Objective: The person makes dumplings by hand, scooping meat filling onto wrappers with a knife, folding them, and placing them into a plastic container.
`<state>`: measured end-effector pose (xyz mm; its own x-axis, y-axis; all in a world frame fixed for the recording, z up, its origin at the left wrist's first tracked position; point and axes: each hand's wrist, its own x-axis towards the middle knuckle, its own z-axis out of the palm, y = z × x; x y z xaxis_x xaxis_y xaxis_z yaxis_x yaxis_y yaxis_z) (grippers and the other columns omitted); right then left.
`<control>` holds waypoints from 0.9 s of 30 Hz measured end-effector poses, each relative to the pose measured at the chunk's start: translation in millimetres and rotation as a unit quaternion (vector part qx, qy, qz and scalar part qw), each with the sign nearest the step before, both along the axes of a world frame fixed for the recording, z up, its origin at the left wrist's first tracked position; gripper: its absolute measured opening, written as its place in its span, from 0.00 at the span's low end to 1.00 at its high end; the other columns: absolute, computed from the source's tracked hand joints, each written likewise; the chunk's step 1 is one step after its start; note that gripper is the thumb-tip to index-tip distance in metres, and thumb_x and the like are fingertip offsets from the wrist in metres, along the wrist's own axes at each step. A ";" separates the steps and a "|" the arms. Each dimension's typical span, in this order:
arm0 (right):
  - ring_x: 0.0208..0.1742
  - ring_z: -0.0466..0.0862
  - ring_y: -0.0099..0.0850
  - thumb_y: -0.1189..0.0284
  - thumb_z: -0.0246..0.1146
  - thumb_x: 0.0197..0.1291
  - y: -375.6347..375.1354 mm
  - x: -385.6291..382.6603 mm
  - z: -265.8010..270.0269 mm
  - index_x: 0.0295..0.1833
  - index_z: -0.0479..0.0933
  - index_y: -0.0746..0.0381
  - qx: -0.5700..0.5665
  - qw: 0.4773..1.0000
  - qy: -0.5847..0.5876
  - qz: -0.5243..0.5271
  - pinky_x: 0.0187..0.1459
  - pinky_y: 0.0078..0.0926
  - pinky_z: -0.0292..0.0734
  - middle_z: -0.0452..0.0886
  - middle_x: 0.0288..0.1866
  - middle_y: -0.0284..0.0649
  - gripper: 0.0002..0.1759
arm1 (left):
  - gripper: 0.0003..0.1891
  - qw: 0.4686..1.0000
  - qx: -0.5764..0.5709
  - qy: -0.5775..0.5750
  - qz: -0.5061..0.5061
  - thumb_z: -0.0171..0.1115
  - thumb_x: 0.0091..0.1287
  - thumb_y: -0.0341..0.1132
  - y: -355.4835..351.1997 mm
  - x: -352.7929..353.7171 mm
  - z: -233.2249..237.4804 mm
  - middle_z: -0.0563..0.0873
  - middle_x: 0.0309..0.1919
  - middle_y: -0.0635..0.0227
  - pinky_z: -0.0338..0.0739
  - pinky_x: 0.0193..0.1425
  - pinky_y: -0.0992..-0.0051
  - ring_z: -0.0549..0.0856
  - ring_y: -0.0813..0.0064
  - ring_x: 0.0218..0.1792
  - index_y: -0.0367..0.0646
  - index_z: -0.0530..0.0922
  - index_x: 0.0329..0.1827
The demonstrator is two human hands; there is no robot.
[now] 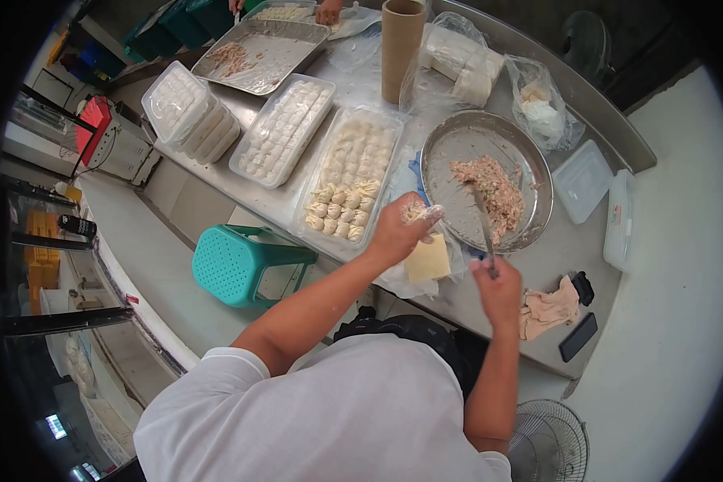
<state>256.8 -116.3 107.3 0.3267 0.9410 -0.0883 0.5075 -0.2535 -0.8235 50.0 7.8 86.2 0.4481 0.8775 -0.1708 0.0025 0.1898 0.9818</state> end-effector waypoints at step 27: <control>0.17 0.64 0.13 0.69 0.63 0.68 -4.2 -46.8 -36.2 0.52 0.75 0.61 -0.033 0.883 0.454 -0.114 0.17 0.15 0.58 0.80 0.34 0.35 0.12 | 0.15 0.899 0.276 0.303 -0.151 0.68 0.59 0.23 113.3 -126.4 -19.9 0.86 0.47 0.56 0.79 0.55 0.68 0.86 0.60 0.48 0.38 0.83 0.50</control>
